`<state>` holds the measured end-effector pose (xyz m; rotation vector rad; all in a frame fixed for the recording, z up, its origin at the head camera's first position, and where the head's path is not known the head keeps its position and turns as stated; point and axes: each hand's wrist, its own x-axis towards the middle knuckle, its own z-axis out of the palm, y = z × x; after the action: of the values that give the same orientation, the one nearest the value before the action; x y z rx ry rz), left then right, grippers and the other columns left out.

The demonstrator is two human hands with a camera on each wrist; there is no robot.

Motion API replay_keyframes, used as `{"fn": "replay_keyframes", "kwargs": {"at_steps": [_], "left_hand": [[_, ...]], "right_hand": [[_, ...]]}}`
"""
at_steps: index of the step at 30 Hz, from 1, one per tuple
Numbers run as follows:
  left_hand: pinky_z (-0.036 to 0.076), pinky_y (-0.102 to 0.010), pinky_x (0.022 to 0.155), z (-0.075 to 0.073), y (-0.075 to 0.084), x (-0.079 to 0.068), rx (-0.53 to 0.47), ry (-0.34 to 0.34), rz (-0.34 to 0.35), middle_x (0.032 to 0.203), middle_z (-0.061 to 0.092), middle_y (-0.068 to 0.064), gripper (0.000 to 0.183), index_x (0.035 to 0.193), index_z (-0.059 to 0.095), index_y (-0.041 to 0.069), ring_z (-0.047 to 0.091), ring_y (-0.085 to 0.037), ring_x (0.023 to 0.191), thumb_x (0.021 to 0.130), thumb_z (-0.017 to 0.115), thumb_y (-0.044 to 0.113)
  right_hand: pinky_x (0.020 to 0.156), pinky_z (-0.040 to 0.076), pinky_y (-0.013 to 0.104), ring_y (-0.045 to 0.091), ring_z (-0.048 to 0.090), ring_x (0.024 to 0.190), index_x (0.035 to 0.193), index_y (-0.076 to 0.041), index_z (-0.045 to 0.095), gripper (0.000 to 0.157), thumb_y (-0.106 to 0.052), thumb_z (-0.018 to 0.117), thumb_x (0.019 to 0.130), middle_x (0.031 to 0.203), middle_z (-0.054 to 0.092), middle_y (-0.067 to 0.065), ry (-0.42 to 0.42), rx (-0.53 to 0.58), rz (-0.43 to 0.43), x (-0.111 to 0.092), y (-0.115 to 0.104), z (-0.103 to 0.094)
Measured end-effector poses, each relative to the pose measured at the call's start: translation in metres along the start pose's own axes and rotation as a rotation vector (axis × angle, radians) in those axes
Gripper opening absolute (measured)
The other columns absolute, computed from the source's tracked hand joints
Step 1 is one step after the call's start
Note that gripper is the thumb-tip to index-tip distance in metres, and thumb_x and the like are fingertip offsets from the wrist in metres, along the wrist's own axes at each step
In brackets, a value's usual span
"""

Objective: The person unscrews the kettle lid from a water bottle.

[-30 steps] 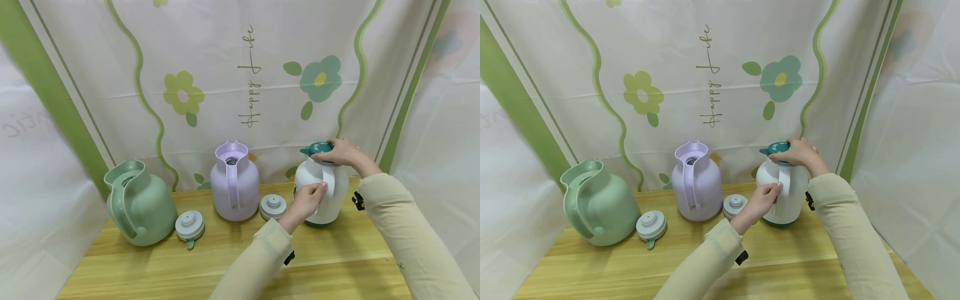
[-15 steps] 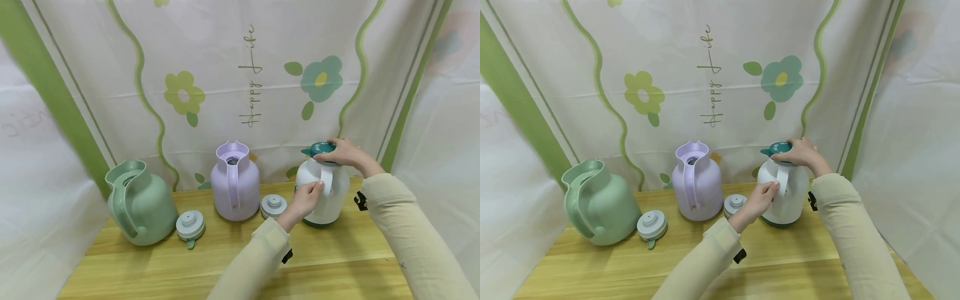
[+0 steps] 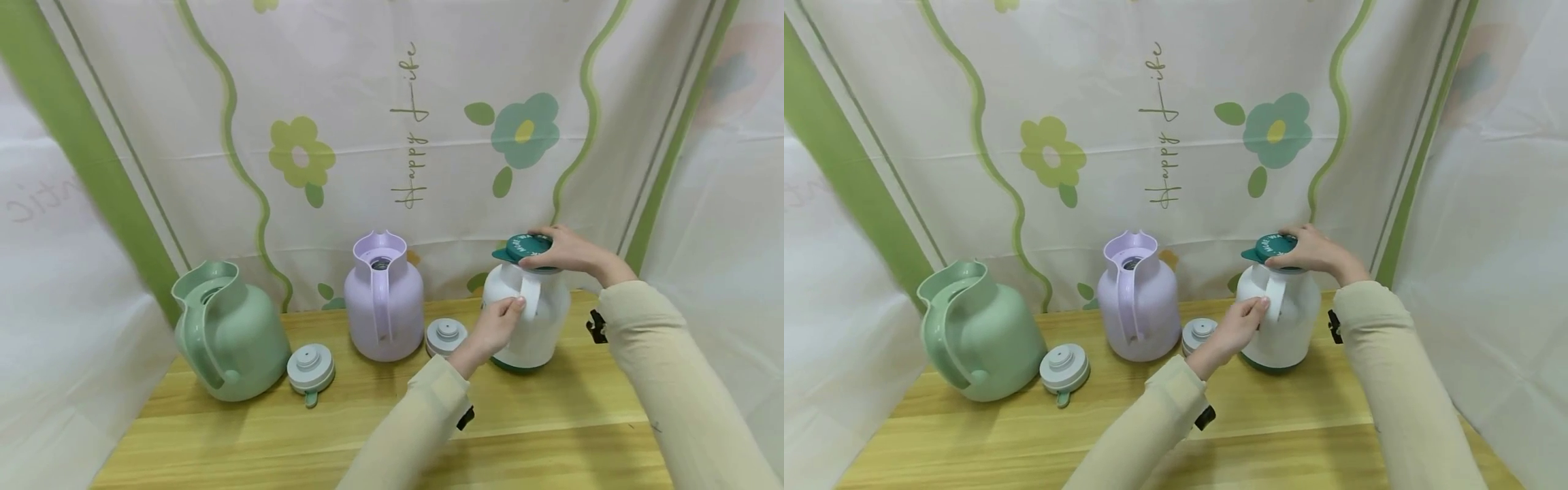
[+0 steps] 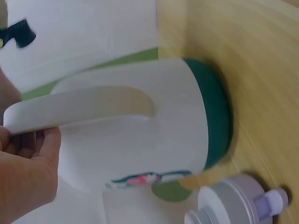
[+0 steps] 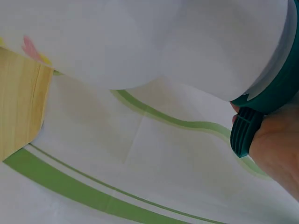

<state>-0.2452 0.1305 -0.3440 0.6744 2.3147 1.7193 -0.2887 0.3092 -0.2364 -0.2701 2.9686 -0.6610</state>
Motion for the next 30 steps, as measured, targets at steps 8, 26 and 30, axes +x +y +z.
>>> {"fn": "replay_keyframes", "kwargs": {"at_steps": [8,26,30], "left_hand": [[0.050,-0.024,0.078,-0.009,-0.004,0.000,-0.131,-0.010,-0.102,0.092,0.060,0.003,0.044,0.101,0.067,0.004,0.056,-0.006,0.086,0.100,0.046,0.042],[0.053,-0.033,0.097,-0.003,-0.002,-0.002,-0.245,-0.008,-0.169,0.120,0.065,-0.003,0.048,0.123,0.065,0.007,0.062,-0.016,0.111,0.097,0.050,0.045],[0.052,-0.033,0.098,-0.002,-0.002,-0.001,-0.224,-0.013,-0.170,0.122,0.065,-0.004,0.048,0.124,0.064,0.008,0.062,-0.017,0.112,0.097,0.049,0.045]], "right_hand": [[0.098,0.036,0.068,0.055,0.032,0.125,0.147,0.006,0.022,0.089,-0.050,0.058,0.087,0.145,0.019,0.041,0.004,-0.061,-0.004,-0.004,-0.004,0.000],[0.093,0.045,0.062,0.059,0.042,0.115,0.128,0.024,0.038,0.094,-0.061,0.050,0.089,0.129,0.039,0.048,0.109,-0.203,0.210,-0.019,-0.039,0.004],[0.098,0.041,0.062,0.054,0.041,0.121,0.136,0.020,0.031,0.087,-0.051,0.054,0.091,0.137,0.035,0.044,0.028,-0.073,0.126,-0.019,-0.028,-0.004]]}}
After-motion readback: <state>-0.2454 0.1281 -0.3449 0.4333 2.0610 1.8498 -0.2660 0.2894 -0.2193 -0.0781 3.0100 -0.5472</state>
